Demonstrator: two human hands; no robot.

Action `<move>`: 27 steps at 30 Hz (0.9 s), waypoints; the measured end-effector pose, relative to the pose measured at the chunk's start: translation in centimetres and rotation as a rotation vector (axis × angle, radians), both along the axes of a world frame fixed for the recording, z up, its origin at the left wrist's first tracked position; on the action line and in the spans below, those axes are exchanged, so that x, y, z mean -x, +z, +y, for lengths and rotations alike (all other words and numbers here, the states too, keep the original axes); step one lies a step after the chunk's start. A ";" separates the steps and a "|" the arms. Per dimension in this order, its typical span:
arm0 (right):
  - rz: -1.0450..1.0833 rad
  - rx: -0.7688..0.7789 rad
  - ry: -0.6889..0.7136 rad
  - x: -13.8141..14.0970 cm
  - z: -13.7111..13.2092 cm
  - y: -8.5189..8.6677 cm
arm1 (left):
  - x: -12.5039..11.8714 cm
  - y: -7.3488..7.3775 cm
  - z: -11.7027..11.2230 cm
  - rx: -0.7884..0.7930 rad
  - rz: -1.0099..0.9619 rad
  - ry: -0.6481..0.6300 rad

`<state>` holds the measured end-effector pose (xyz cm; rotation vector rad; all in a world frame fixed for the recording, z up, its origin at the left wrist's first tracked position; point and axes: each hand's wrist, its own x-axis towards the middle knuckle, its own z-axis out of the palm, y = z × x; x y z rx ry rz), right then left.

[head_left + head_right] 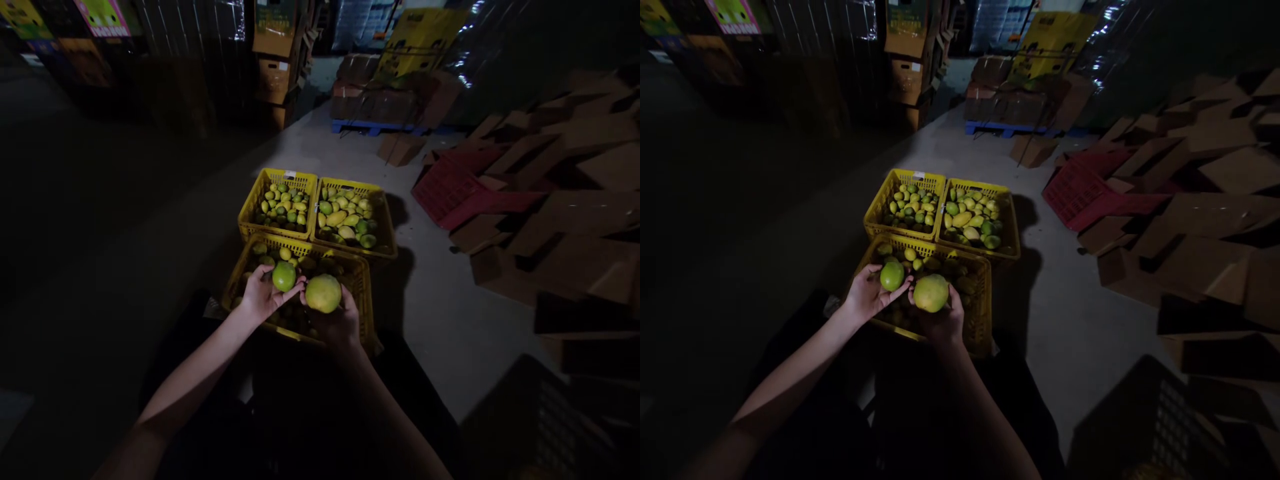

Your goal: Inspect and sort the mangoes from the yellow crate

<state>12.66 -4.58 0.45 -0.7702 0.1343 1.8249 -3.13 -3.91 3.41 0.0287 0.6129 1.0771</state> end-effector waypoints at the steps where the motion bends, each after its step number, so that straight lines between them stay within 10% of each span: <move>1: -0.013 0.012 0.007 -0.3 -0.2 0.0 | -0.1 -0.1 0.0 0.002 0.010 -0.015; 14: -0.221 -0.317 0.128 -2.3 -1.0 -1.3 | -2.1 0.9 -1.0 -0.524 0.164 -0.234; 27: -0.072 -0.195 0.112 -3.6 -1.6 -0.2 | -3.7 1.8 -2.9 -0.530 0.120 -0.377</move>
